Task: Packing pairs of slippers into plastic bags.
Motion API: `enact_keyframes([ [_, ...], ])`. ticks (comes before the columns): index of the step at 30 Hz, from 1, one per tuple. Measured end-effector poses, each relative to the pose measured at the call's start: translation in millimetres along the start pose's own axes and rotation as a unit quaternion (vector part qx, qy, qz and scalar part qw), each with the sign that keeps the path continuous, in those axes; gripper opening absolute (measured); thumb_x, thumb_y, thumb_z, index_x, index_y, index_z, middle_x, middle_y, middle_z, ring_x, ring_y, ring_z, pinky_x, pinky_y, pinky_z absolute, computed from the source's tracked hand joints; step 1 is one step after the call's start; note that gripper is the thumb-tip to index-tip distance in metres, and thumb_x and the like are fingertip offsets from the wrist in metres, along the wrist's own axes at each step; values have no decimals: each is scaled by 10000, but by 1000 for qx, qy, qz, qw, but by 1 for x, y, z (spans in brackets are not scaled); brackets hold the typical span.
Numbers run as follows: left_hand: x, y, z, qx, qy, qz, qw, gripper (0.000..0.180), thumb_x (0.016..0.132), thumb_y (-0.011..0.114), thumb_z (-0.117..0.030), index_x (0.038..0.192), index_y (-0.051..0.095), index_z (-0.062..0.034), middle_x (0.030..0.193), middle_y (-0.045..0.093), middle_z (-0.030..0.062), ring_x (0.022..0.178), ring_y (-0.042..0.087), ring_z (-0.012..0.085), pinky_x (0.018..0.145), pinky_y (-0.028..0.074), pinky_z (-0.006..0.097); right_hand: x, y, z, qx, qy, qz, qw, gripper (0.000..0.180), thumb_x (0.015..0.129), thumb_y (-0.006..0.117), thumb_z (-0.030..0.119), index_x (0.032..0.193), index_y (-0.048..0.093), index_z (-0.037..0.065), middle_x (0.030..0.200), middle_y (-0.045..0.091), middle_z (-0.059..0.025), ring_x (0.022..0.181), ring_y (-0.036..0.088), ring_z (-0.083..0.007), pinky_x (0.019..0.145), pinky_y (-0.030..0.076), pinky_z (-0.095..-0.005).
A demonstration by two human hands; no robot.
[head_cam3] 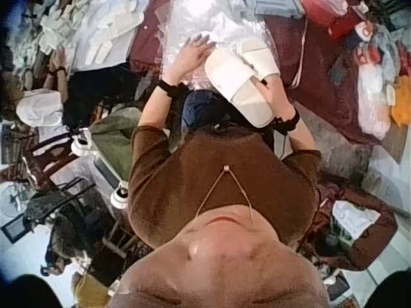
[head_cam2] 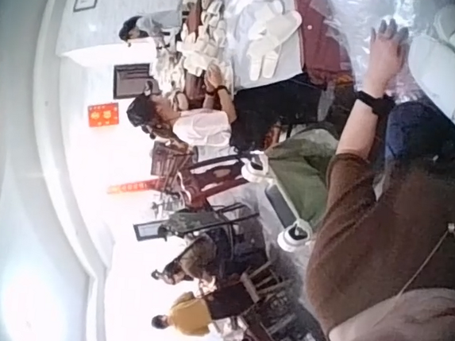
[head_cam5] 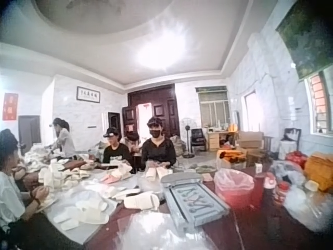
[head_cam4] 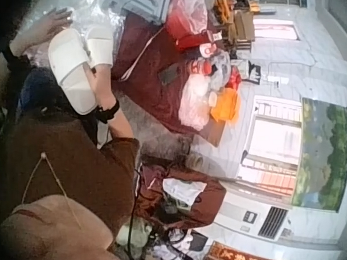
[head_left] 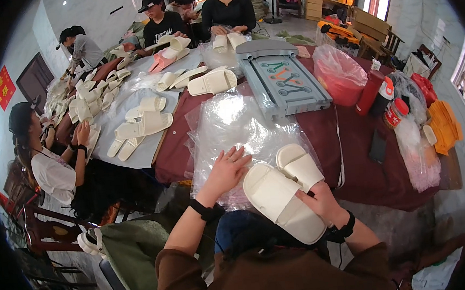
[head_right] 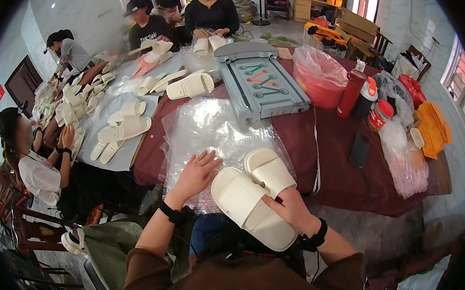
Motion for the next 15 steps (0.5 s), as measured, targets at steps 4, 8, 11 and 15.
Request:
enact_keyframes([
  [4,4,-12,-3,-90,-52,-8,995,375,1010,532,-209,1374,605,-157,1483,523,156,1402,445,379,1168,310,528,-4,1,21,36,18,26,999,269,944,680,220,1031,692,-34,820,695,-169,720,660,-273,671,504,-377],
  [8,6,-16,6,-295,-106,-24,949,371,1049,474,-249,1381,610,-151,1462,551,145,1406,456,325,1175,303,508,-6,6,34,37,-19,44,998,280,948,675,230,1046,688,-32,823,689,-175,718,649,-290,675,501,-368],
  [11,4,-22,6,-419,-120,-6,900,387,1061,450,-262,1379,613,-115,1445,568,150,1390,475,317,1173,315,431,-6,11,34,-11,-5,125,992,264,941,667,161,1127,674,-25,930,706,-179,812,691,-248,743,522,-350],
  [15,-3,-33,2,-367,-59,-1,928,378,1041,469,-237,1347,633,-86,1424,578,173,1371,488,328,1160,341,412,5,7,32,-44,24,37,998,285,936,691,241,894,684,-41,698,624,-209,632,609,-351,605,465,-408],
])
Point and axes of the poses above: each hand's wrist, its own x-axis towards the middle knuckle, its own y-axis out of the palm, z = x × y, the point moved 4 cm from there along x, towards the middle knuckle
